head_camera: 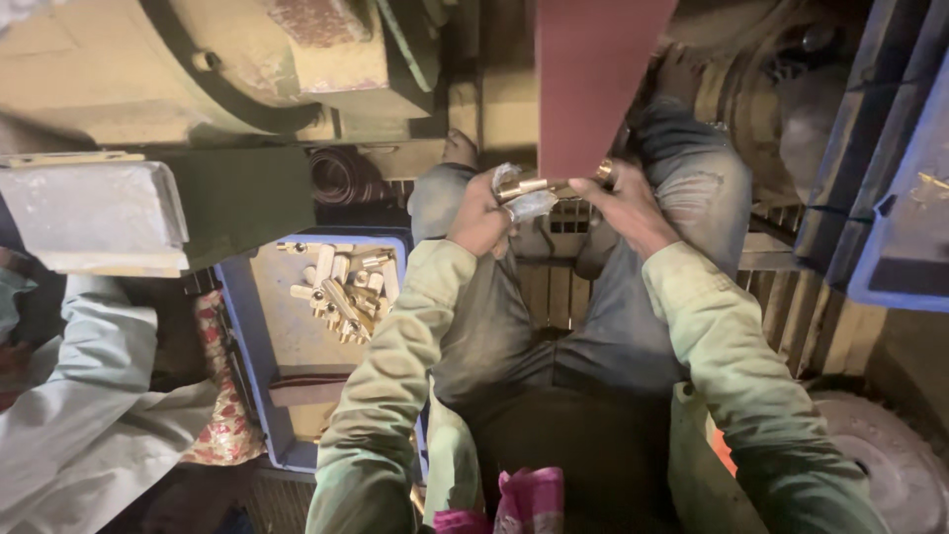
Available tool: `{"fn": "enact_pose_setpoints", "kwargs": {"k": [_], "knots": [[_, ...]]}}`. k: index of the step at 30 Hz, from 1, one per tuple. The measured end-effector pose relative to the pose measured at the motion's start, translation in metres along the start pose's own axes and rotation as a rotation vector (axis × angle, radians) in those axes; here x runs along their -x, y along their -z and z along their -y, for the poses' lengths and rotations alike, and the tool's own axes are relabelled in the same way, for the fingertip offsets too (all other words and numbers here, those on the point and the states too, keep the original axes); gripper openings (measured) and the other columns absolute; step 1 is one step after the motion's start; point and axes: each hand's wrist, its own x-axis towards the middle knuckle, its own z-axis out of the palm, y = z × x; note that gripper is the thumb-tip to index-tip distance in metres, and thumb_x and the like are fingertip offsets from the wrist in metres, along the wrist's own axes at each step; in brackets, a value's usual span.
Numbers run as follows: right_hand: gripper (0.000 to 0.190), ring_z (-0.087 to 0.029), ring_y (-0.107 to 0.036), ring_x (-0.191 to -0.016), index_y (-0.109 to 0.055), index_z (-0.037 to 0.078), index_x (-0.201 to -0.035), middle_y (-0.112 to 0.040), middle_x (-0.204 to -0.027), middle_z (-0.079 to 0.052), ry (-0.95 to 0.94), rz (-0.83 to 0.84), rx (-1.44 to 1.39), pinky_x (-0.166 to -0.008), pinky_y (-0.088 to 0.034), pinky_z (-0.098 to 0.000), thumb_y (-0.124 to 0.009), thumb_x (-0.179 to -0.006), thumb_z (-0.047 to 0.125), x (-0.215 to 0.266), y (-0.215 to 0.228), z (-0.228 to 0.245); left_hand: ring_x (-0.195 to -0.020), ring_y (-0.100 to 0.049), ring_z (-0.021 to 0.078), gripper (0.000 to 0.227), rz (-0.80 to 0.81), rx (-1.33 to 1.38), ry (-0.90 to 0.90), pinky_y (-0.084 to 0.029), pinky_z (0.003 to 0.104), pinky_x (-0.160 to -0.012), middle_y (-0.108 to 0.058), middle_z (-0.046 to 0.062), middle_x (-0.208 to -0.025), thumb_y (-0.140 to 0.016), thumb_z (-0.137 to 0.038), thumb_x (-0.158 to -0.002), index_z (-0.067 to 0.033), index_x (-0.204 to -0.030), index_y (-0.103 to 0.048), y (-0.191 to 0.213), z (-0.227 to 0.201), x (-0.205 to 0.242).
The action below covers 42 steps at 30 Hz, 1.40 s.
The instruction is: The person sits on the floor and repeatedly presses small brass-colored metal parts against a moving belt sander. They handle the parts one at a time, rotating them to sand different surfaces, and place finished pieces into a blue bin.
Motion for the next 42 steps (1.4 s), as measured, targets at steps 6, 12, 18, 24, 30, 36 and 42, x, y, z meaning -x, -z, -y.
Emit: {"fn": "enact_pose_setpoints", "kwargs": {"k": [6, 12, 18, 24, 30, 36, 42], "knots": [[0.036, -0.013, -0.063, -0.078, -0.071, 0.003, -0.12, -0.073, -0.102, -0.006, -0.176, 0.0, 0.033, -0.053, -0.051, -0.0284, -0.073, -0.094, 0.027, -0.008, -0.014, 0.012, -0.045, -0.055, 0.0174, 0.054, -0.082, 0.0, 0.157, -0.041, 0.032, -0.032, -0.065, 0.012, -0.077, -0.046, 0.011, -0.079, -0.0005, -0.131, -0.055, 0.008, -0.009, 0.011], [0.04, -0.015, -0.067, -0.086, -0.07, 0.003, -0.122, -0.073, -0.109, -0.008, -0.113, 0.02, 0.097, -0.06, -0.055, -0.0306, -0.074, -0.093, 0.029, -0.012, -0.025, 0.006, -0.055, -0.058, 0.013, 0.026, -0.104, -0.031, -0.012, -0.041, 0.03, -0.038, -0.068, 0.01, -0.08, -0.074, -0.001, -0.092, 0.0049, -0.115, -0.063, 0.015, -0.007, 0.028], [0.044, -0.017, -0.07, -0.102, -0.068, 0.0, -0.125, -0.074, -0.116, -0.011, 0.185, 0.047, 0.159, -0.089, -0.055, -0.0322, -0.077, -0.093, 0.029, 0.007, -0.037, 0.019, -0.051, -0.058, 0.0108, 0.019, -0.085, -0.066, -0.059, -0.042, 0.028, -0.037, -0.072, 0.008, -0.079, -0.07, -0.012, -0.092, -0.0003, -0.107, -0.07, 0.025, -0.001, 0.049], [0.056, -0.026, -0.067, -0.113, -0.061, -0.004, -0.135, -0.069, -0.126, -0.017, 0.633, -0.159, 0.49, -0.096, -0.053, -0.0379, -0.082, -0.09, 0.022, 0.084, -0.015, 0.014, -0.047, -0.058, 0.0098, 0.023, 0.077, 0.167, 0.039, -0.04, 0.028, -0.033, -0.074, 0.006, -0.078, -0.066, -0.015, -0.09, -0.0049, -0.111, -0.067, 0.027, 0.019, 0.094], [0.039, -0.023, -0.067, -0.075, -0.067, -0.001, -0.129, -0.071, -0.095, -0.019, 0.01, 0.066, 0.206, -0.068, -0.055, -0.0379, -0.07, -0.099, 0.023, 0.078, 0.007, -0.005, -0.068, -0.058, 0.0118, 0.05, -0.095, -0.469, -0.494, -0.051, 0.028, -0.061, -0.065, 0.008, -0.081, -0.086, -0.01, -0.081, -0.001, -0.125, -0.064, 0.016, 0.036, 0.08], [0.035, -0.014, -0.069, -0.089, -0.065, -0.005, -0.124, -0.071, -0.105, -0.011, 0.477, 0.129, 0.423, -0.074, -0.057, -0.0294, -0.073, -0.1, 0.019, 0.041, 0.008, -0.007, -0.061, -0.06, 0.0073, 0.056, -0.03, 0.009, -0.3, -0.048, 0.027, -0.049, -0.066, 0.002, -0.089, -0.089, -0.02, -0.077, -0.0049, -0.125, -0.063, 0.039, 0.007, 0.063], [0.034, -0.013, -0.069, -0.078, -0.065, -0.003, -0.122, -0.072, -0.101, -0.009, 0.122, 0.271, 0.226, -0.068, -0.059, -0.0284, -0.07, -0.097, 0.02, 0.038, 0.012, -0.002, -0.047, -0.055, 0.0122, 0.037, 0.208, -0.392, -0.005, -0.04, 0.031, -0.037, -0.066, 0.004, -0.074, -0.071, -0.001, -0.081, -0.0045, -0.118, -0.069, 0.044, -0.015, 0.067]]}}
